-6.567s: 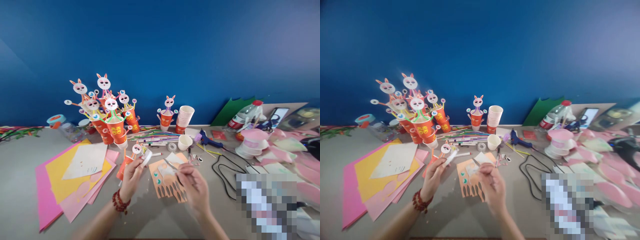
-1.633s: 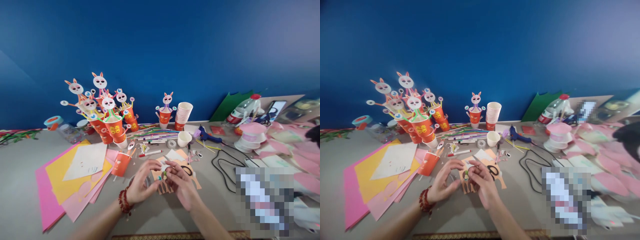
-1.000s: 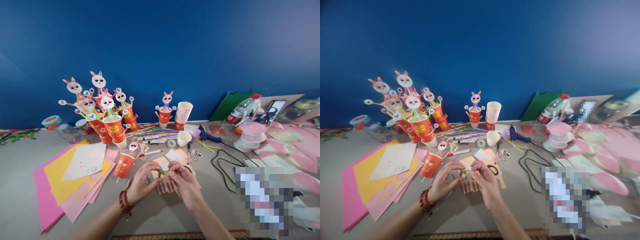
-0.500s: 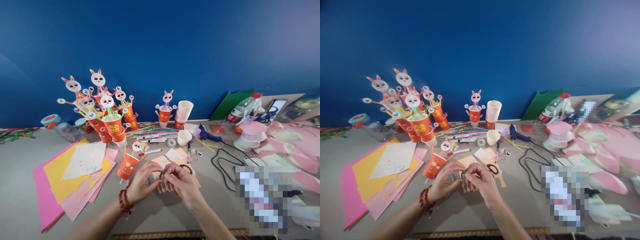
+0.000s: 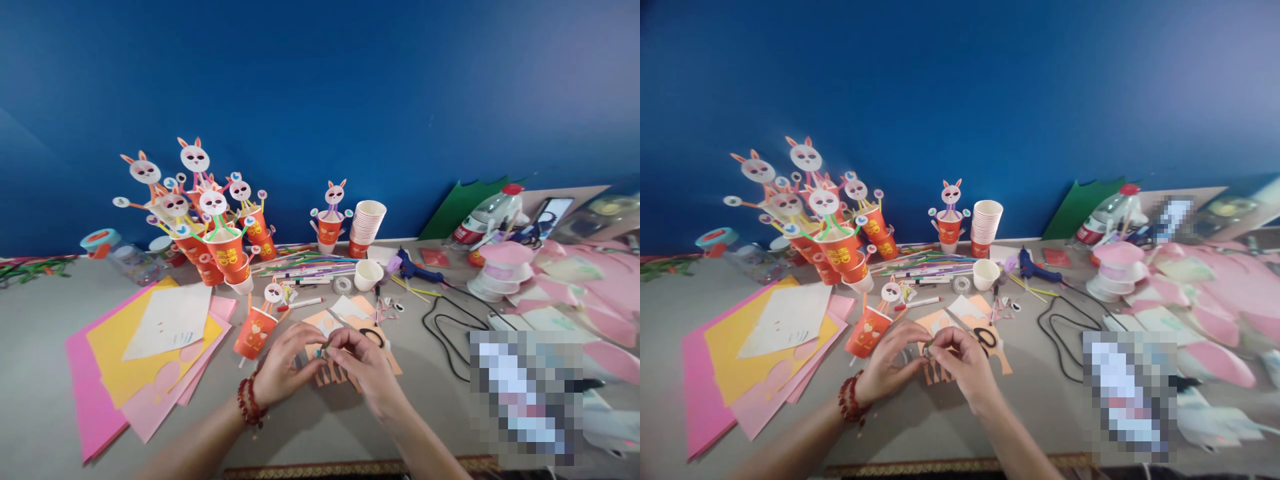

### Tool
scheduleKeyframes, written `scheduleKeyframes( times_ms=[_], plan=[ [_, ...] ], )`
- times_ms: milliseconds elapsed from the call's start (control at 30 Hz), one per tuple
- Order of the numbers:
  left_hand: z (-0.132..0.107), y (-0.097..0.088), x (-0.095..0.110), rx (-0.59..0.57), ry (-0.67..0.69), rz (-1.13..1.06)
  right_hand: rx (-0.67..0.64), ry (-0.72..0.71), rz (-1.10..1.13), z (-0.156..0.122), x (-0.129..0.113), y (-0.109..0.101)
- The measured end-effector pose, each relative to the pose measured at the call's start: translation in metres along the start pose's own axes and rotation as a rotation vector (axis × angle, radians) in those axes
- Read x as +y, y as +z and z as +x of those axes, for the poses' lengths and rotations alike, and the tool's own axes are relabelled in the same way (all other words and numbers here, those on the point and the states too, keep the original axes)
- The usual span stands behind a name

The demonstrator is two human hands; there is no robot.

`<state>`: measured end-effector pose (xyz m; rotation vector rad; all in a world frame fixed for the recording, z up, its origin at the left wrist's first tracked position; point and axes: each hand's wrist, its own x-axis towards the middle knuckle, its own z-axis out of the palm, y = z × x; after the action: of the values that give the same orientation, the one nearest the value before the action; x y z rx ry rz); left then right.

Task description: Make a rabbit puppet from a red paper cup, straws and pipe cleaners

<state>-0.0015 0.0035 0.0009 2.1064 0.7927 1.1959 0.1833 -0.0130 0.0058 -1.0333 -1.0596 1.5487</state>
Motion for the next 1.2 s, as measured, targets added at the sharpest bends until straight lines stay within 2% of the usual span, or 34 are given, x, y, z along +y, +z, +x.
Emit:
scheduleKeyframes(
  times_ms=[367,667,867,1033,1200],
  plan=[
    [0.0,0.0,0.001,0.006,0.002,-0.008,0.008,0.029,-0.003,0.0,0.007,-0.001],
    [-0.001,0.001,0.0,0.001,-0.012,-0.027,0.033,-0.025,-0.077,-0.002,0.009,0.001],
    [-0.002,0.003,-0.001,0.009,-0.007,-0.029,0.064,-0.113,-0.212,-0.003,0.005,0.004],
    [-0.003,0.002,0.002,0.007,-0.041,-0.008,0.069,-0.136,-0.229,-0.003,0.006,0.005],
    [-0.002,0.001,0.006,0.028,-0.146,-0.021,0.09,-0.17,-0.254,-0.004,0.004,0.004]
  ],
)
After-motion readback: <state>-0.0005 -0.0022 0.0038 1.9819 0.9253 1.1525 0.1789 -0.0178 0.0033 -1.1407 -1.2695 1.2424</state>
